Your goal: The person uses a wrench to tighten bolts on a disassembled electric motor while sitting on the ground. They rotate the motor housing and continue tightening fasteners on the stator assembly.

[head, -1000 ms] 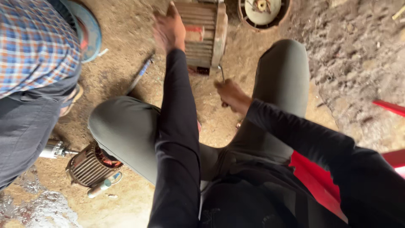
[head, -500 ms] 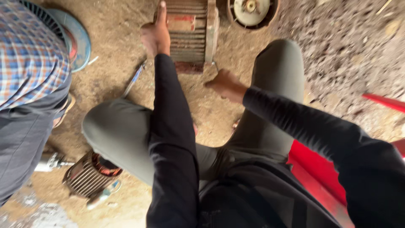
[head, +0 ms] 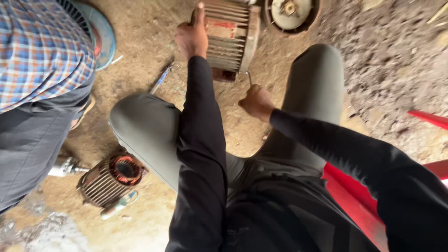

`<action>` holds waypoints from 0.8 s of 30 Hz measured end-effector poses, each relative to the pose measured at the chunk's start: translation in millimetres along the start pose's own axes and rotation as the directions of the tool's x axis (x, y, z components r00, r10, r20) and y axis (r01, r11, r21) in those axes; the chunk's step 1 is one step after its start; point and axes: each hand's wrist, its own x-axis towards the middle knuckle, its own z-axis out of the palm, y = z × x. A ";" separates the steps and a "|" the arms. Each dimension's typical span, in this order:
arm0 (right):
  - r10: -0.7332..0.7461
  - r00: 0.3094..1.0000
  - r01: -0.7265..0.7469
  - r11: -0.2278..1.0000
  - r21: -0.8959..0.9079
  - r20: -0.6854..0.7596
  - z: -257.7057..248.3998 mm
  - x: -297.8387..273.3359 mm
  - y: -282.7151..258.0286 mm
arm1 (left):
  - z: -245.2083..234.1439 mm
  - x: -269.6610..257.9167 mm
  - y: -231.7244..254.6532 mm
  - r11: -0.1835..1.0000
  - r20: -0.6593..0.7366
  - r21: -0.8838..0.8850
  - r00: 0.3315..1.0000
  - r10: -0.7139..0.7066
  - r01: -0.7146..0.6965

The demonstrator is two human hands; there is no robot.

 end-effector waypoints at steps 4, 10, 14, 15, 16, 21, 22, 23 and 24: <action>-0.330 0.929 0.364 0.734 -0.574 0.168 -16.8 25.9 25.6 | -4.6 9.0 3.9 0.952 -0.154 0.244 0.977 -0.147 0.182; -0.077 0.995 0.085 0.987 -0.137 0.060 16.4 18.5 12.0 | -12.7 8.6 -4.0 0.925 -0.159 0.272 0.960 -0.230 0.267; -0.005 0.973 0.022 0.997 0.071 -0.230 7.7 19.9 1.0 | 0.6 25.6 6.1 0.951 -0.155 0.295 0.987 -0.044 0.089; -0.003 0.986 0.014 0.998 0.066 -0.165 12.1 15.7 9.4 | 1.8 13.0 -4.8 0.953 -0.142 0.274 0.985 -0.097 0.133; -0.027 0.998 0.027 1.000 -0.006 -0.064 14.4 15.5 18.5 | 3.4 5.4 -15.8 0.951 -0.129 0.253 0.980 -0.148 0.177; -0.028 1.000 0.026 0.981 0.194 0.011 -18.5 57.0 40.5 | 22.2 34.6 -34.7 0.877 -0.290 0.356 0.930 -0.224 0.322; -0.087 0.996 0.088 0.995 0.047 -0.013 -12.9 58.3 32.9 | 22.1 39.5 -35.6 0.877 -0.290 0.370 0.935 -0.204 0.306; -0.082 0.997 0.082 0.996 -0.030 0.008 8.1 38.2 32.3 | 20.1 12.7 -43.1 0.861 -0.276 0.393 0.935 -0.224 0.322; -0.057 0.998 0.057 0.998 -0.028 -0.009 35.1 12.2 27.4 | 12.7 -18.8 -49.8 0.858 -0.245 0.388 0.935 -0.257 0.337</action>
